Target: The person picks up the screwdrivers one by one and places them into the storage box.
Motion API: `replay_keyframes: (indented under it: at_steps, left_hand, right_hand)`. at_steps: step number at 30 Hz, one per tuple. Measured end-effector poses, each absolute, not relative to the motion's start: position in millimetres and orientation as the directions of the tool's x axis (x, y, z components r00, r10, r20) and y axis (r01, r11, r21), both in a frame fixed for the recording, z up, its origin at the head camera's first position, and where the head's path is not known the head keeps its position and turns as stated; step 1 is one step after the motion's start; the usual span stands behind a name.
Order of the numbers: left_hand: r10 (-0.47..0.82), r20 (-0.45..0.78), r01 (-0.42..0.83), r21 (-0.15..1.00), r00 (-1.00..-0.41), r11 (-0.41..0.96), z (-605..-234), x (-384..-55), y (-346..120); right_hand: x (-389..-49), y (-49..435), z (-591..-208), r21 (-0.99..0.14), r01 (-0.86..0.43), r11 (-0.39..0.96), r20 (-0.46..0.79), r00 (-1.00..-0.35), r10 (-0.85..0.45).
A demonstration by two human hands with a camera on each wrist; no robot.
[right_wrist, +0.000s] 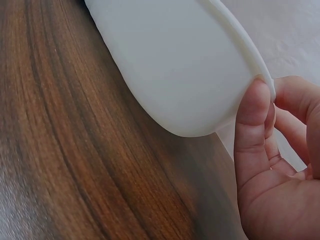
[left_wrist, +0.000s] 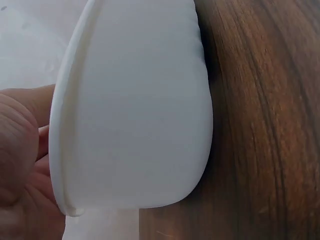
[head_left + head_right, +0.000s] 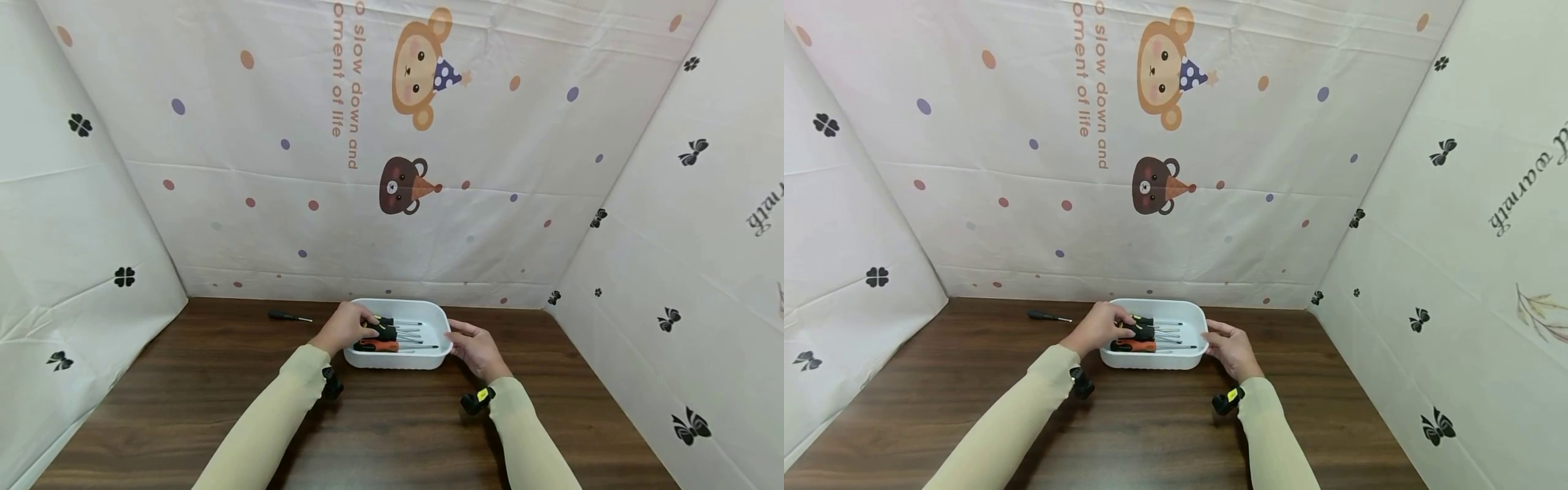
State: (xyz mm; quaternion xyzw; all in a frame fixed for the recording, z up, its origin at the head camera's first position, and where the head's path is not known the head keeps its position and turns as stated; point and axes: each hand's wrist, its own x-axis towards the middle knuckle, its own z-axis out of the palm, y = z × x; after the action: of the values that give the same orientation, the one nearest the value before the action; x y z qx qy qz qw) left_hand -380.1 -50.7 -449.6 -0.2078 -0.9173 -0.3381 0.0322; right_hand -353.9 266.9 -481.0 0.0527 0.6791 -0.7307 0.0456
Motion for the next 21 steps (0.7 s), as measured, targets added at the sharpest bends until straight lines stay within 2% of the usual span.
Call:
replay_keyframes:
  at_steps: [8, 17, 21]
  left_hand:
    - [0.449, 0.138, 0.46, 0.444, -0.883, 0.769, -444.1, -380.6, -49.1]
    - [0.478, 0.139, 0.492, 0.382, -0.867, 0.782, -442.7, -381.9, -50.4]
    - [0.462, 0.126, 0.471, 0.398, -0.878, 0.787, -443.0, -382.6, -51.9]
  right_hand:
    - [-354.9, 267.9, -481.8, -0.987, 0.148, -0.066, -0.149, -0.989, 0.01]
    - [-355.7, 267.5, -482.5, -0.986, 0.149, -0.075, -0.15, -0.989, 0.011]
    - [-355.8, 267.9, -482.2, -0.986, 0.151, -0.073, -0.152, -0.988, 0.007]
